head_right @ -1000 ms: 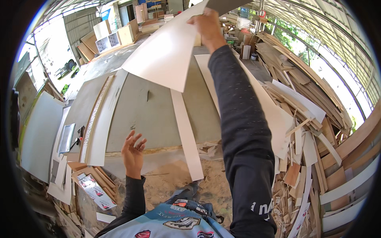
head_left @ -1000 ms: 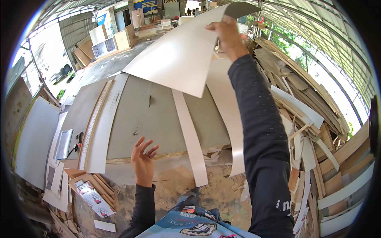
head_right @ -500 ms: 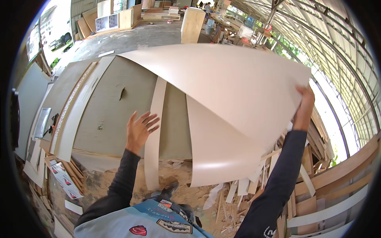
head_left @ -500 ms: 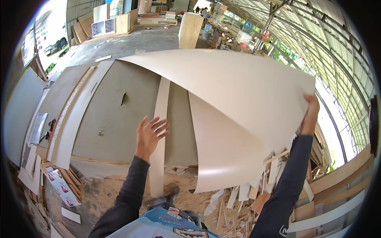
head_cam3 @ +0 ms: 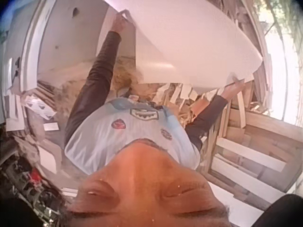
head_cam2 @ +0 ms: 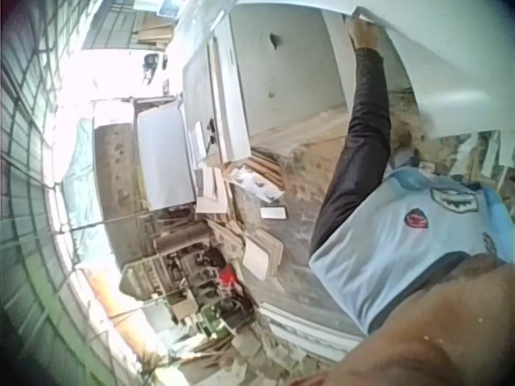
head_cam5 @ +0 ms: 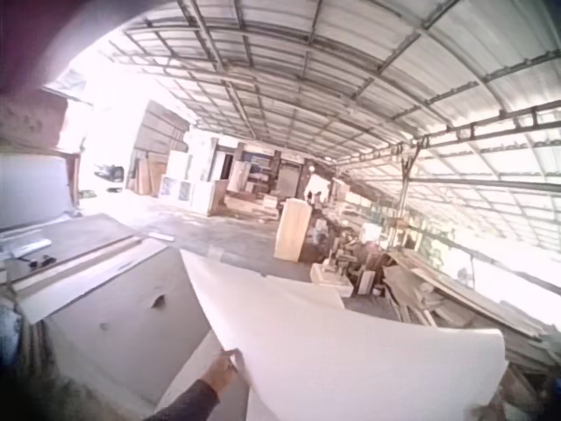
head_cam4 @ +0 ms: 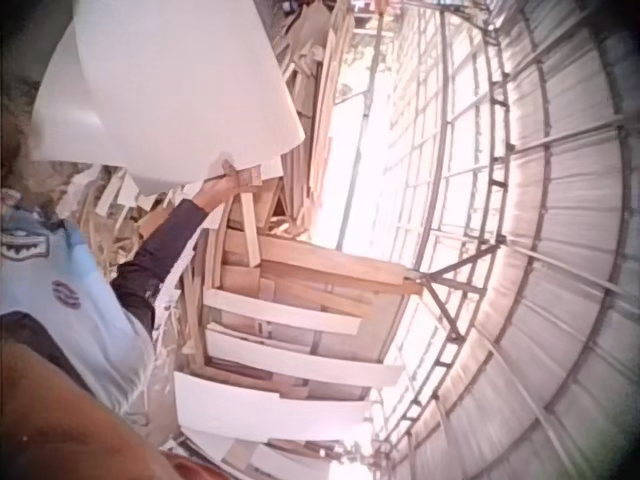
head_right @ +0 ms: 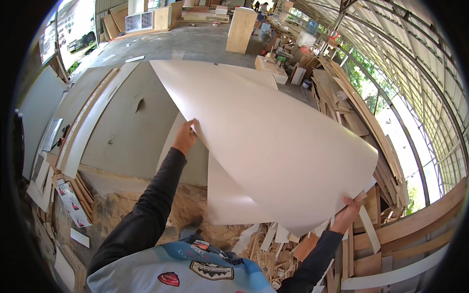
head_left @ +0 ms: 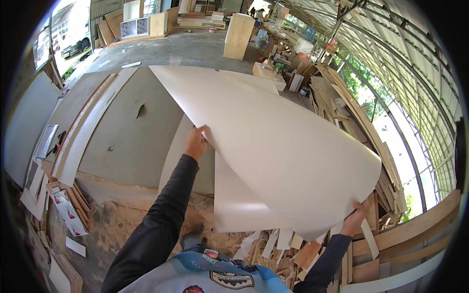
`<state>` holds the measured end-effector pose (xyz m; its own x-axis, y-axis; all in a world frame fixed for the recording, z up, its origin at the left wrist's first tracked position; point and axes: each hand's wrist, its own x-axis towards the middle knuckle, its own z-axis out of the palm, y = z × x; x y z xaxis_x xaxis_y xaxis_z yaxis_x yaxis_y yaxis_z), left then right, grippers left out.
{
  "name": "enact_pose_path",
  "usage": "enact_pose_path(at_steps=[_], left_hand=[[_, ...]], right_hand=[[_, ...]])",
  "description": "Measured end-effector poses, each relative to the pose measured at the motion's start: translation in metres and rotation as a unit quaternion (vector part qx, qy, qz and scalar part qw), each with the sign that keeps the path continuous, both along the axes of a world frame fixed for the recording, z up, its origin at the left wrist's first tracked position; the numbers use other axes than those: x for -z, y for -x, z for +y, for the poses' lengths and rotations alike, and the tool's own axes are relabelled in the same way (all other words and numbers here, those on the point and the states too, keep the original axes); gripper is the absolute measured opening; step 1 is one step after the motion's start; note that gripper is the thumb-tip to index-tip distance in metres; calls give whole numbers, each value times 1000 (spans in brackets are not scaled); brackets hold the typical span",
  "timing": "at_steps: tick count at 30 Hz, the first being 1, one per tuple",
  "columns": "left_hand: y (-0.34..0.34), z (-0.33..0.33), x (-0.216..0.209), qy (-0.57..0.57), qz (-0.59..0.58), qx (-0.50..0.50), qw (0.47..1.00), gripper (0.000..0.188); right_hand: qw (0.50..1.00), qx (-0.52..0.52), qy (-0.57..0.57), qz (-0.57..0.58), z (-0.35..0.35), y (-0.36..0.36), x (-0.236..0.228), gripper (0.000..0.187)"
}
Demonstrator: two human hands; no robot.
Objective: The person handles various white laminate pieces, picks up a small white panel, and uses a tape measure and a pencil to measure and mark the internal dimensions of a white shelf unit.
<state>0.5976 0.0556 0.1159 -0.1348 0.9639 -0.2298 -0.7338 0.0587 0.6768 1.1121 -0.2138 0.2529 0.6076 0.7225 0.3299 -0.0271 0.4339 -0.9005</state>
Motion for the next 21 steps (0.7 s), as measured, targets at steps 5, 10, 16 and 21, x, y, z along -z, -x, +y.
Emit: enact_pose_path(at_steps=[5,10,16,21], left_hand=[[-78,-62,65,37,40,-7,998,30],[-125,-119,124,78,65,38,994,31],[-196,-221,164,148,107,97,978,40],[-240,-298,196,170,213,199,941,40]], right_hand=[[994,10,43,103,-61,-28,69,76],[987,67,75,124,-140,-68,143,73],[972,119,146,138,-265,-116,218,63],[889,139,435,-34,-435,-188,317,58]])
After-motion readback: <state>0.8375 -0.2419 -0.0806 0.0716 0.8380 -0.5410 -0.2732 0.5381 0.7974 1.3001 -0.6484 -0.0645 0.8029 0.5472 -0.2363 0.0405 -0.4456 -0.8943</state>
